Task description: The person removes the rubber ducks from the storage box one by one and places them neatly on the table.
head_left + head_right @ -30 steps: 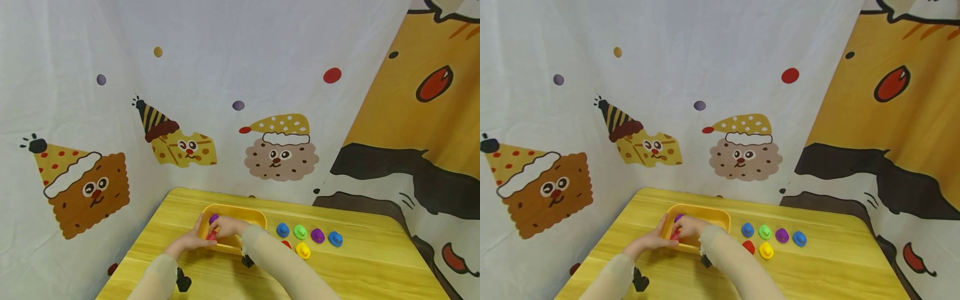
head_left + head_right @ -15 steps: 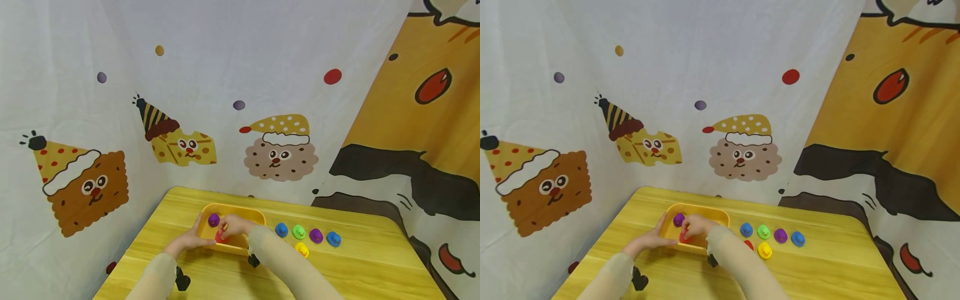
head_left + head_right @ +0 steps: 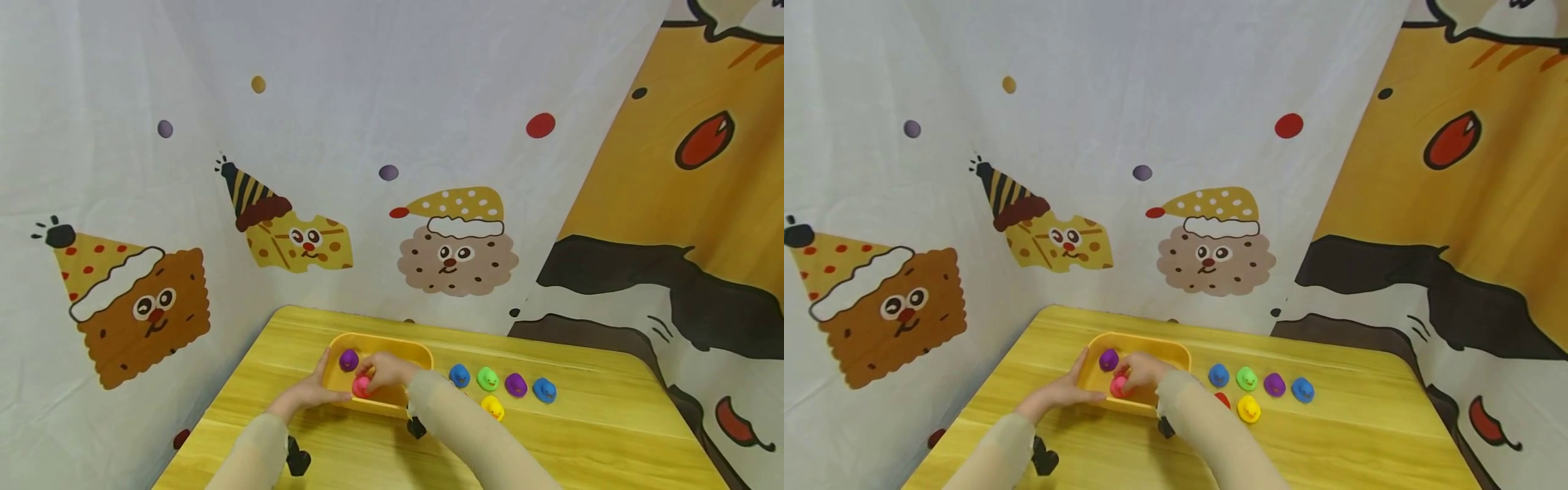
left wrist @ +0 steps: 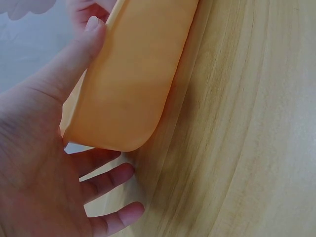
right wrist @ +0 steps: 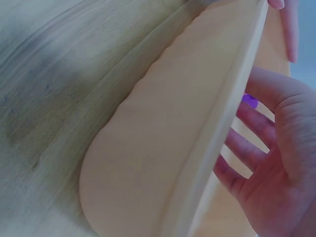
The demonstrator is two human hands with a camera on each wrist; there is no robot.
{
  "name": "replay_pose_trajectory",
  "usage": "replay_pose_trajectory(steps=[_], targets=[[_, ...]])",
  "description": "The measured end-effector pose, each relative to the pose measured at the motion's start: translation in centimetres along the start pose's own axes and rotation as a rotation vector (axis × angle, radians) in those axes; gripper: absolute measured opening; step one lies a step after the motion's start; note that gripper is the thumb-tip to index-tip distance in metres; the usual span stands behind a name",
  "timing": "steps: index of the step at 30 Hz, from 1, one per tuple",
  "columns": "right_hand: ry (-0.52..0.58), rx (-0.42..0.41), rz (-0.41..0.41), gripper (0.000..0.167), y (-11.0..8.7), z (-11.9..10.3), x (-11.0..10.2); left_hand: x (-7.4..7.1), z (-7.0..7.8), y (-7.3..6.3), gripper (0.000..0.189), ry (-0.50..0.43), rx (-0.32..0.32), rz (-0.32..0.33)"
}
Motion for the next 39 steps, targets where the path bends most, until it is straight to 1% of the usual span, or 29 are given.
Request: replay_pose_trajectory(steps=[3, 5, 8, 12, 16, 19, 24, 27, 31, 35, 39], targets=[[0.029, 0.025, -0.008, 0.041, -0.5, 0.3, 0.1, 0.2, 0.0, 0.1, 0.126, 0.005, 0.001, -0.001], [0.046, 0.037, -0.006, 0.04, -0.7, 0.4, 0.1, 0.3, 0.1, 0.0, 0.126, 0.006, 0.001, -0.002], [0.04, 0.044, -0.004, 0.036, -0.9, 0.6, 0.1, 0.4, 0.2, -0.1, 0.126, 0.004, 0.006, -0.004], [0.003, 0.042, -0.004, 0.031, -1.1, 0.8, 0.3, 0.6, 0.2, -0.1, 0.127, 0.014, 0.009, -0.005], [-0.007, 0.031, 0.009, 0.028, -1.2, 0.9, 0.2, 0.7, 0.1, -0.1, 0.128, 0.02, 0.008, -0.01], [0.006, 0.035, 0.023, 0.027, -1.4, 1.0, 0.1, 0.7, 0.0, 0.0, 0.129, 0.017, 0.013, -0.014], [0.02, 0.059, 0.033, 0.026, -1.7, 0.3, -1.2, 0.4, 0.1, 0.1, 0.127, 0.019, 0.019, -0.015], [0.029, 0.055, 0.038, 0.027, -1.9, -0.4, -2.2, 0.1, 0.4, -0.2, 0.126, 0.018, 0.007, -0.012], [0.057, 0.036, 0.045, 0.028, -2.3, -0.6, -3.1, 0.0, 0.6, -0.4, 0.126, 0.027, 0.009, -0.023], [0.072, 0.03, 0.057, 0.029, -2.7, -0.7, -3.7, 0.0, 0.1, 0.1, 0.128, 0.043, 0.015, -0.028], [0.086, 0.033, 0.069, 0.028, -3.3, -0.6, -4.1, 0.0, -0.8, 1.1, 0.13, 0.01, -0.007, -0.036]])
Point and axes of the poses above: each hand's wrist, its own y-axis towards the middle knuckle, its own x-axis out of the palm, z = x × y, the point moved 5 cm from there along y, towards the middle knuckle, and after that the axes turned 15 degrees about -x, right-handed, at the moved point
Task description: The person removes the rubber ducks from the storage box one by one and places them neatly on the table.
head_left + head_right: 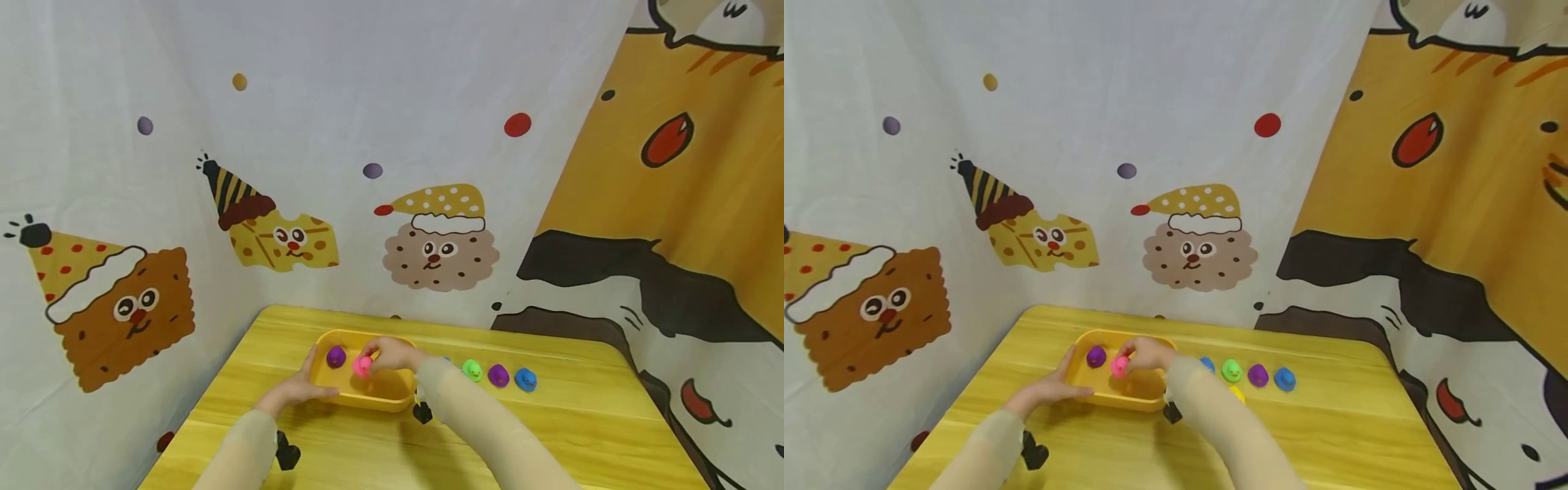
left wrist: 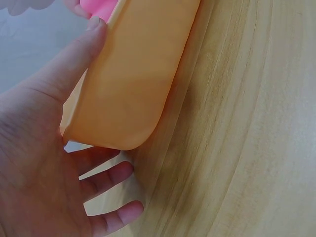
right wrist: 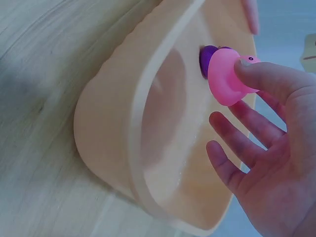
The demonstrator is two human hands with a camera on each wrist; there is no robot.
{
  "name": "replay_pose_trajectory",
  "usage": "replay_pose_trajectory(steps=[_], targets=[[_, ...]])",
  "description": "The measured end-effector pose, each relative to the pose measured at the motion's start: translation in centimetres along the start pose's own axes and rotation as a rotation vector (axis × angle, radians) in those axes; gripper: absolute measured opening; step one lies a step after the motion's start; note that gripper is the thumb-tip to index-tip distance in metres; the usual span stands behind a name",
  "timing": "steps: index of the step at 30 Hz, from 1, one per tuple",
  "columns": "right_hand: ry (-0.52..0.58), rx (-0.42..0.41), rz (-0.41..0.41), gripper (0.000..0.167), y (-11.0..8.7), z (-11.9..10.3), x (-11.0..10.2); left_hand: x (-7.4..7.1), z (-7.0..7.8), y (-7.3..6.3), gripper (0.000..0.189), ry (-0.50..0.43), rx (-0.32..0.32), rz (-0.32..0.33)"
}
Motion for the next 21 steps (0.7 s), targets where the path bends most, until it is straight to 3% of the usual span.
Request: replay_pose_trajectory(steps=[4, 12, 21], targets=[[-0.017, -0.018, -0.002, 0.029, -0.4, 0.2, -0.2, -0.1, -0.4, 0.4, 0.129, -0.03, -0.013, 0.009], [-0.016, -0.039, 0.002, 0.027, -1.4, 0.5, -0.2, 0.3, 0.6, -1.1, 0.128, 0.047, 0.023, 0.011], [-0.001, -0.027, 0.008, 0.028, -2.0, 0.5, -1.0, 0.0, 0.8, -1.0, 0.128, 0.069, -0.002, 0.02]])
Point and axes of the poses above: each hand's wrist, its own y-axis towards the middle knuckle, its own x-axis out of the palm, z = x × y, the point moved 5 cm from there along y, towards the middle knuckle, and after that the axes turned 15 degrees about -x, right-handed, at the moved point
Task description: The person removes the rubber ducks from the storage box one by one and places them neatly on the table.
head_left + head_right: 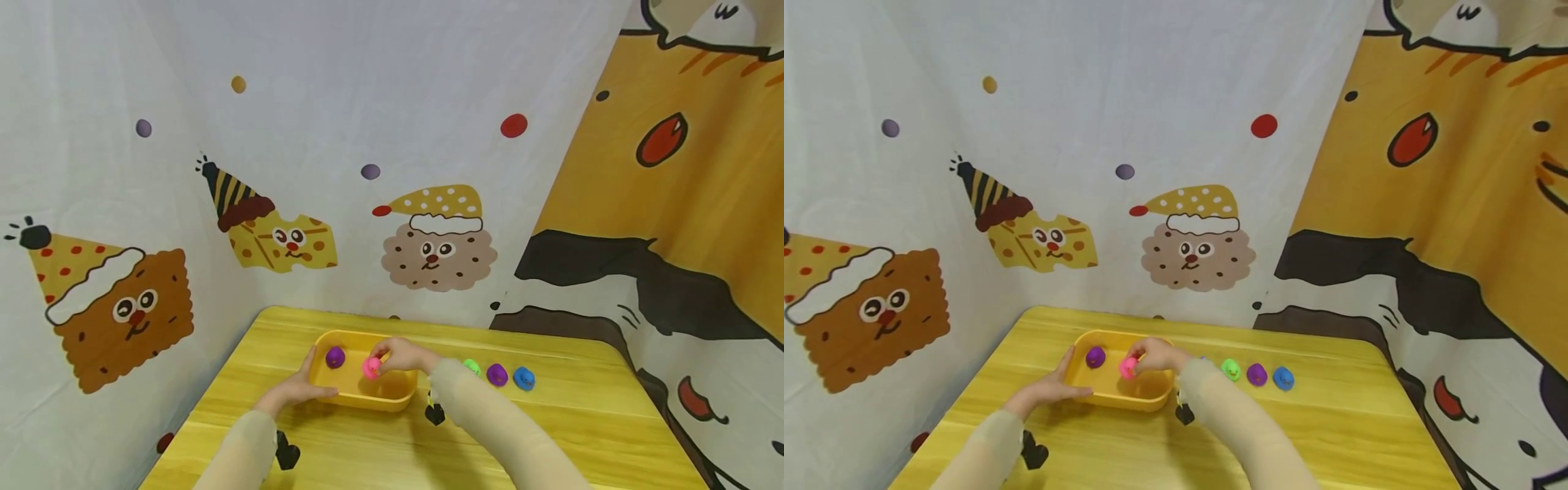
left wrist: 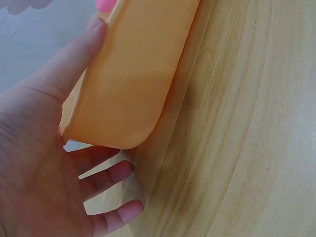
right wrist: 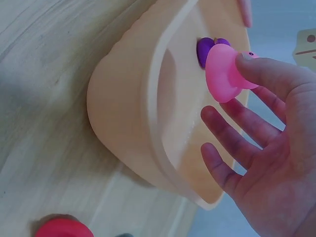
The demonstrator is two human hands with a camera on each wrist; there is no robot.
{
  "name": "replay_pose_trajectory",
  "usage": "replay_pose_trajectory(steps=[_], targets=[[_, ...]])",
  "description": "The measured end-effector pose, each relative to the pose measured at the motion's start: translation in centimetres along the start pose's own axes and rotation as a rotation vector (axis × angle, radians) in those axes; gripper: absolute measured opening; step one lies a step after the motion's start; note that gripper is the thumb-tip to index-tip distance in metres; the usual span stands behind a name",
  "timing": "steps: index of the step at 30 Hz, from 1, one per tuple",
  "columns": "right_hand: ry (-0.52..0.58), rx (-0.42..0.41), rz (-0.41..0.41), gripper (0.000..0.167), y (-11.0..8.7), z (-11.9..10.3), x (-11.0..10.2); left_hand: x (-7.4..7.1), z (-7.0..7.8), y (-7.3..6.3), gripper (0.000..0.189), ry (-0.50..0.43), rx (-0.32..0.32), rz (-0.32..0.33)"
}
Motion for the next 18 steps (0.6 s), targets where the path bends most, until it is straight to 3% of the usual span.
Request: replay_pose_trajectory(steps=[18], targets=[[-0.019, -0.018, -0.003, 0.029, -3.0, -0.7, -2.9, 0.1, 0.3, -0.2, 0.127, -0.015, 0.033, -0.012]])
Point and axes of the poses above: each hand's wrist, its own y-axis towards the middle knuckle, its own x-axis out of the palm, z = x × y, the point moved 5 cm from there along y, towards the middle knuckle, and after that the axes turned 15 degrees about -x, right-handed, at the moved point
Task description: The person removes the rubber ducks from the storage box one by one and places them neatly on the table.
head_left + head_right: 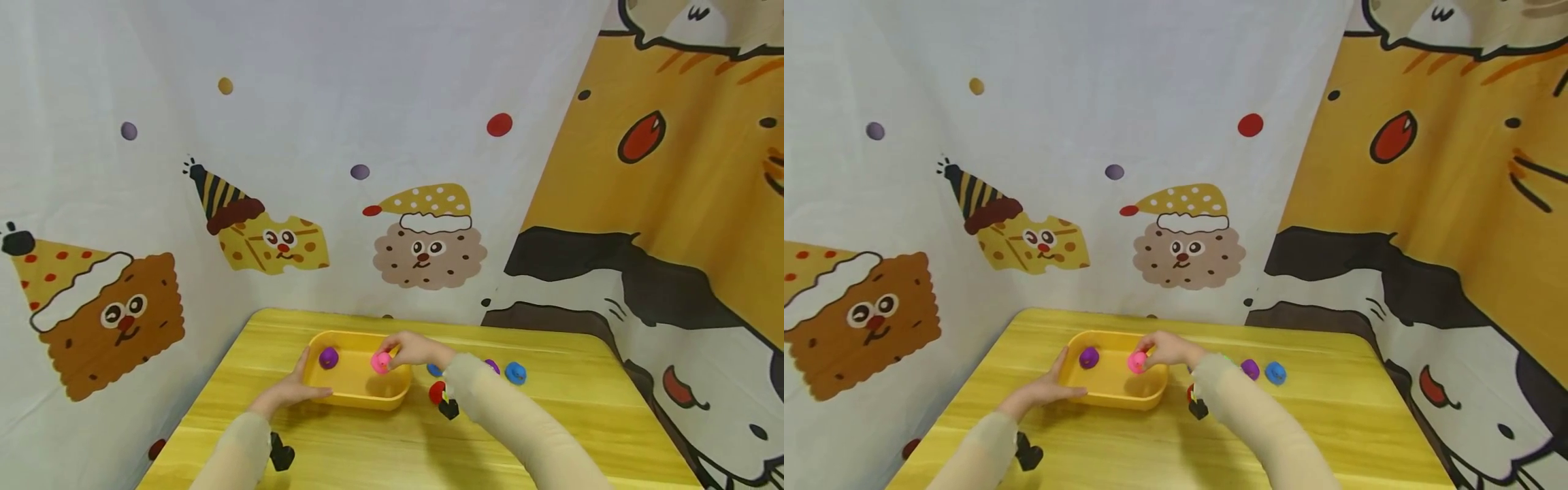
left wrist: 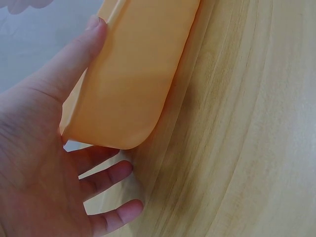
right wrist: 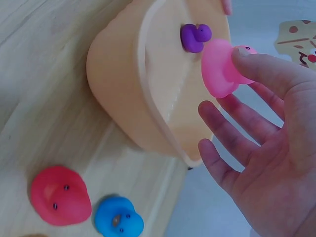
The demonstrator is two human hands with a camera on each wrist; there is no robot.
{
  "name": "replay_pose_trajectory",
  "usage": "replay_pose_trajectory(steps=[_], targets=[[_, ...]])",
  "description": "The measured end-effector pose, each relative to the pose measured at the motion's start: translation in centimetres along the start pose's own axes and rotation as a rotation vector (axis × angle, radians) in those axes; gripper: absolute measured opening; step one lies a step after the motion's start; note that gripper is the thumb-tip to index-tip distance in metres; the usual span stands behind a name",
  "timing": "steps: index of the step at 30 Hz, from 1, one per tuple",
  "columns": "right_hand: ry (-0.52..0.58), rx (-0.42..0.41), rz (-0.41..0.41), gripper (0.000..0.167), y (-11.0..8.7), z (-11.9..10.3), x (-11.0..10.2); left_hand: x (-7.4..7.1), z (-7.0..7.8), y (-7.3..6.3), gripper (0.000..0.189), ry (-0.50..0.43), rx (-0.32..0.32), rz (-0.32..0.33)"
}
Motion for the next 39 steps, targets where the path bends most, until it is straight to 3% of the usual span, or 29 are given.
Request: replay_pose_trajectory(steps=[8, 15, 24, 33, 39], targets=[[0.027, 0.024, 0.002, 0.029, -2.2, -0.3, -1.1, 0.0, -1.0, 1.0, 0.127, -0.032, -0.034, -0.025], [0.003, 0.015, 0.007, 0.029, -3.5, -0.1, -2.3, -0.3, -0.7, 0.7, 0.13, 0.012, -0.019, -0.008], [0.029, 0.018, 0.015, 0.032, -5.5, -0.3, -3.4, 0.0, -2.0, 2.0, 0.131, 0.004, -0.045, -0.021], [0.037, 0.04, 0.055, 0.032, -8.3, 0.3, -4.9, 0.1, -2.0, 2.6, 0.132, -0.024, -0.066, -0.024], [0.038, 0.055, 0.09, 0.031, -10.4, 0.8, -5.7, 0.1, -1.8, 2.1, 0.129, -0.036, -0.064, -0.03]])
Point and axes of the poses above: each hand's wrist, its own y-axis towards the middle knuckle, its own x-axis out of the palm, z = x × y, the point moved 5 cm from there along y, towards the middle knuckle, and after that the axes turned 15 degrees about -x, right-handed, at the moved point
